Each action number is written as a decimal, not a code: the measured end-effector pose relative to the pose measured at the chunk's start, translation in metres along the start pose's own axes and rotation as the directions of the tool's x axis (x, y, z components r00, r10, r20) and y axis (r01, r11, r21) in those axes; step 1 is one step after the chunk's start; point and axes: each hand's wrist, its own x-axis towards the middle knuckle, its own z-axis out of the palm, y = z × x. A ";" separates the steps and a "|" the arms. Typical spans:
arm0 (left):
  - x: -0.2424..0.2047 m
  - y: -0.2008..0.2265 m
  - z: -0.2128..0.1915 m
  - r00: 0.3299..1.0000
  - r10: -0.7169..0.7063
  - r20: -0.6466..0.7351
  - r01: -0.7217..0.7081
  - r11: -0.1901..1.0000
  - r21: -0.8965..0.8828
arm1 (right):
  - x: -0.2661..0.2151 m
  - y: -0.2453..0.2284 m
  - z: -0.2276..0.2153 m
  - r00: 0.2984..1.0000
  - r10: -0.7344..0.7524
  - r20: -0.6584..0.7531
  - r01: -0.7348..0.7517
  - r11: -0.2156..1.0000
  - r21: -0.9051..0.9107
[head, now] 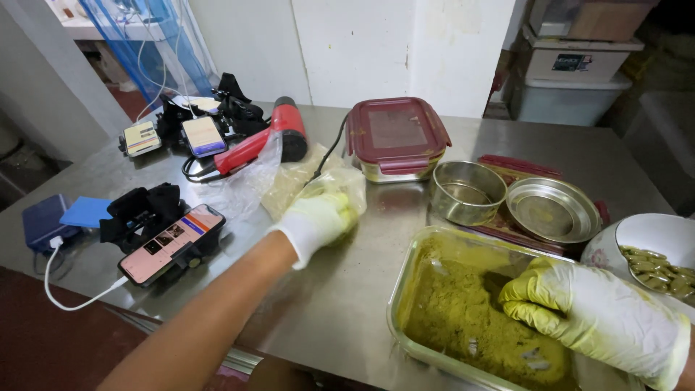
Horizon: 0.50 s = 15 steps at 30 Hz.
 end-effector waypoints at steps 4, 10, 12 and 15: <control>-0.022 -0.026 -0.031 0.975 -0.214 -0.067 0.158 0.867 -0.473 | 0.001 -0.006 -0.002 0.999 0.008 0.038 -0.009 1.000 0.028; -0.054 -0.014 -0.082 0.869 -0.495 0.023 0.187 0.285 -0.940 | 0.002 -0.010 -0.008 0.994 0.085 0.066 -0.085 0.996 -0.005; -0.064 -0.006 -0.092 0.851 -0.519 0.082 0.153 0.095 -0.984 | 0.006 -0.016 -0.012 0.992 0.062 0.107 -0.065 0.998 0.024; -0.082 -0.009 -0.102 0.814 -0.535 0.225 0.078 -0.283 -0.956 | 0.005 -0.021 -0.019 0.988 0.058 0.140 -0.060 0.998 0.014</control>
